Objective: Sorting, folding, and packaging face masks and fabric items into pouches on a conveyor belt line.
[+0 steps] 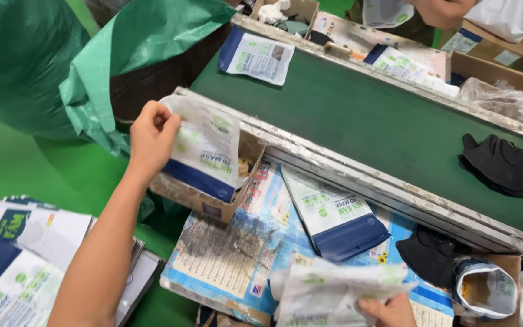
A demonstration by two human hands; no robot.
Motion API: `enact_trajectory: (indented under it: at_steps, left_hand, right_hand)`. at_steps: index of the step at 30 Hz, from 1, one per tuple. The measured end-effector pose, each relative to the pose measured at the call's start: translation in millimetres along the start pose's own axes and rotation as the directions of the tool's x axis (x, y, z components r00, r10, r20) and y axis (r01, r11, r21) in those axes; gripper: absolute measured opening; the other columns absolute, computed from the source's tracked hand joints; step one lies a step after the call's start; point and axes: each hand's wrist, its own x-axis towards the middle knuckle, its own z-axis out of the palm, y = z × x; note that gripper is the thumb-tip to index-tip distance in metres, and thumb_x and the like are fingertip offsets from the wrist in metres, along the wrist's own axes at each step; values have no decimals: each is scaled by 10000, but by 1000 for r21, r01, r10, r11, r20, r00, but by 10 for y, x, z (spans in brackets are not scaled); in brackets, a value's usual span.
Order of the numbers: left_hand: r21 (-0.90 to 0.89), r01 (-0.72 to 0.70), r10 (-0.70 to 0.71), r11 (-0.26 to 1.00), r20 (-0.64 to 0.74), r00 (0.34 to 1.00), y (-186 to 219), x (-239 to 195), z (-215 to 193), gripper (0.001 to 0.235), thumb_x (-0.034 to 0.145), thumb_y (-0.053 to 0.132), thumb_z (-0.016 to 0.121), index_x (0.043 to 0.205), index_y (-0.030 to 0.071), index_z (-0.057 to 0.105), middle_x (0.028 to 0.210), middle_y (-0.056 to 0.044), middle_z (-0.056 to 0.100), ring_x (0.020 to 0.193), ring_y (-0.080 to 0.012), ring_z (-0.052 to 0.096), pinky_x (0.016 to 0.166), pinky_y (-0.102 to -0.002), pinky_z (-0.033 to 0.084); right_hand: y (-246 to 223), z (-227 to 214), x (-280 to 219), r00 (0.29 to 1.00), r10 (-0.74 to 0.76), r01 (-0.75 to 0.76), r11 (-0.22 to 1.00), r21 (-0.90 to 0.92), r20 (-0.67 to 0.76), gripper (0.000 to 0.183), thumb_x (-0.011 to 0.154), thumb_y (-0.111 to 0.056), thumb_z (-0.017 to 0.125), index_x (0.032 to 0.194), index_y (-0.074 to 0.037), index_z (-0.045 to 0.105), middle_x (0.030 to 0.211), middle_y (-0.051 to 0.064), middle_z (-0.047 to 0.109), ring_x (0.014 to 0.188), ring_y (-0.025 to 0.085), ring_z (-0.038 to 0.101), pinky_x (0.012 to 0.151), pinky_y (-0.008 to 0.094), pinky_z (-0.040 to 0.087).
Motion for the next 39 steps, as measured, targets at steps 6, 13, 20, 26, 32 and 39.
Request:
enact_trajectory:
  at_steps: [6,13,20,26,32,39]
  left_hand:
    - [-850,244,-170,467,184,968,-620,38,342,157,1004,-1,705,1021,88,577,999,-27,674,934,-106,649,878,-254,538]
    - [-735,137,-78,664,115,990,79,-124,601,124,971,57,684,992,83,565,990,-68,742,920,-120,692,831,-263,562]
    - [-576,205,-159,792,130,979,-166,-599,306,139,962,90,738,1010,29,623,993,-106,720,915,-133,675,781,-289,538]
    - [1,-127,126,992,131,983,-451,-876,-174,437,887,210,774,1206,-49,626,1300,-188,640,1218,-306,599,1074,-446,403]
    - [108,-122,99,987,199,975,-608,-1021,-165,544,884,322,768,1291,-7,619,1244,-161,651,1246,-379,523,1131,-481,340]
    - [425,-311,290,850,114,950,-56,-913,-67,475,837,297,792,1205,25,665,1251,-138,663,1320,-350,522,1159,-574,266]
  right_hand:
    - [205,-252,209,997,-64,79,930,-358,52,709,573,10,905,1233,33,649,1084,196,778,1042,303,728,950,458,552]
    - [-1627,2023,435,917,-286,375,856,-356,279,408,881,-92,694,1287,-51,684,1228,153,745,1115,241,730,1002,362,556]
    - [-1502,3246,1899,901,-274,347,921,-179,336,388,867,12,728,1250,-11,670,1142,47,741,1028,134,674,929,307,541]
    - [-1580,3280,2365,899,-417,438,862,-256,133,259,859,2,712,1116,-27,720,1023,26,760,907,121,697,827,286,568]
    - [-2146,2275,2514,715,-684,666,729,-156,-144,282,936,41,757,1205,2,682,1170,75,709,1038,178,682,948,333,553]
    - [-2024,1345,1692,932,-363,358,924,134,12,535,831,36,742,1348,9,605,1282,98,694,1142,236,662,1007,376,532]
